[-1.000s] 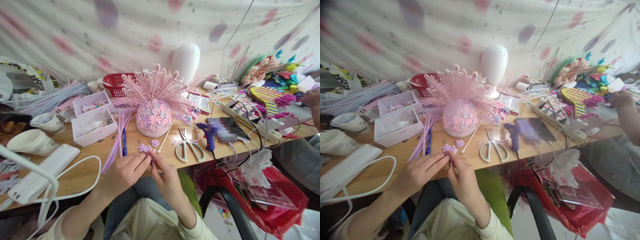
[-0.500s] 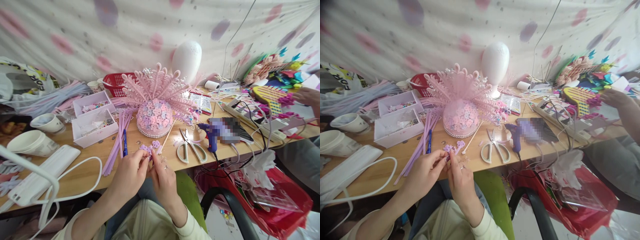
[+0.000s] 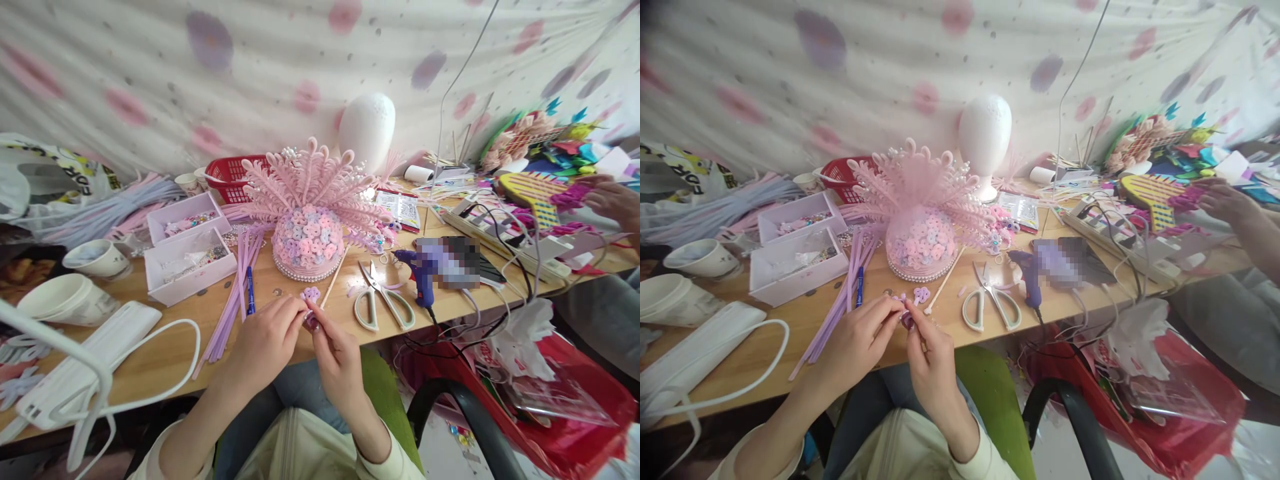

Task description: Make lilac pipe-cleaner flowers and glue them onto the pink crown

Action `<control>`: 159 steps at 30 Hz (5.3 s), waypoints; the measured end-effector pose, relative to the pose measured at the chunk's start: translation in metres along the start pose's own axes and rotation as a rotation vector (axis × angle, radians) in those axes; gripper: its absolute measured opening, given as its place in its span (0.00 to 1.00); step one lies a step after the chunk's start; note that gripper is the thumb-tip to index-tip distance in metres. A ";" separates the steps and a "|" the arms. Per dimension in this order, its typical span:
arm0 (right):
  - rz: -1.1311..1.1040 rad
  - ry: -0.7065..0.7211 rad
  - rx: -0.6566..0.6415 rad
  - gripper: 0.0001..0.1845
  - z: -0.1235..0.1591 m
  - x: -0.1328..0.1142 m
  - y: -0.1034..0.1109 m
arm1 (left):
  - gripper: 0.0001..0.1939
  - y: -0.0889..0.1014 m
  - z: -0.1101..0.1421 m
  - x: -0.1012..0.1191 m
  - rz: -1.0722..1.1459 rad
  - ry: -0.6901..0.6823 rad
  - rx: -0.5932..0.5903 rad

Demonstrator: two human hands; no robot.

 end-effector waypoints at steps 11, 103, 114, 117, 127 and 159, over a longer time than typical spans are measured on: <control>-0.212 0.018 -0.091 0.21 0.001 -0.013 0.004 | 0.03 -0.012 0.022 -0.004 0.502 0.144 0.356; -0.699 -0.117 -0.382 0.14 0.002 -0.012 -0.011 | 0.18 -0.042 0.041 -0.002 1.449 0.471 0.248; -0.486 -0.100 -0.266 0.11 0.004 -0.004 -0.012 | 0.16 -0.047 0.040 -0.001 1.324 0.386 0.205; -0.125 0.016 -0.180 0.11 0.004 -0.006 -0.004 | 0.14 -0.043 0.041 -0.001 1.148 0.397 0.235; 0.689 0.315 -0.318 0.10 0.001 -0.030 0.006 | 0.16 -0.032 0.035 -0.001 0.739 0.336 0.153; 1.009 0.599 -0.566 0.15 -0.013 -0.045 0.006 | 0.21 -0.058 0.045 0.006 1.422 0.708 0.247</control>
Point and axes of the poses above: each hand's wrist, its own z-axis away from the middle knuckle, its own y-axis out of the back of the hand, x = y × z, the point moved 3 cm from there along -z, towards the middle knuckle, and after that the axes turned 13 degrees about -x, right-handed, at the moved point
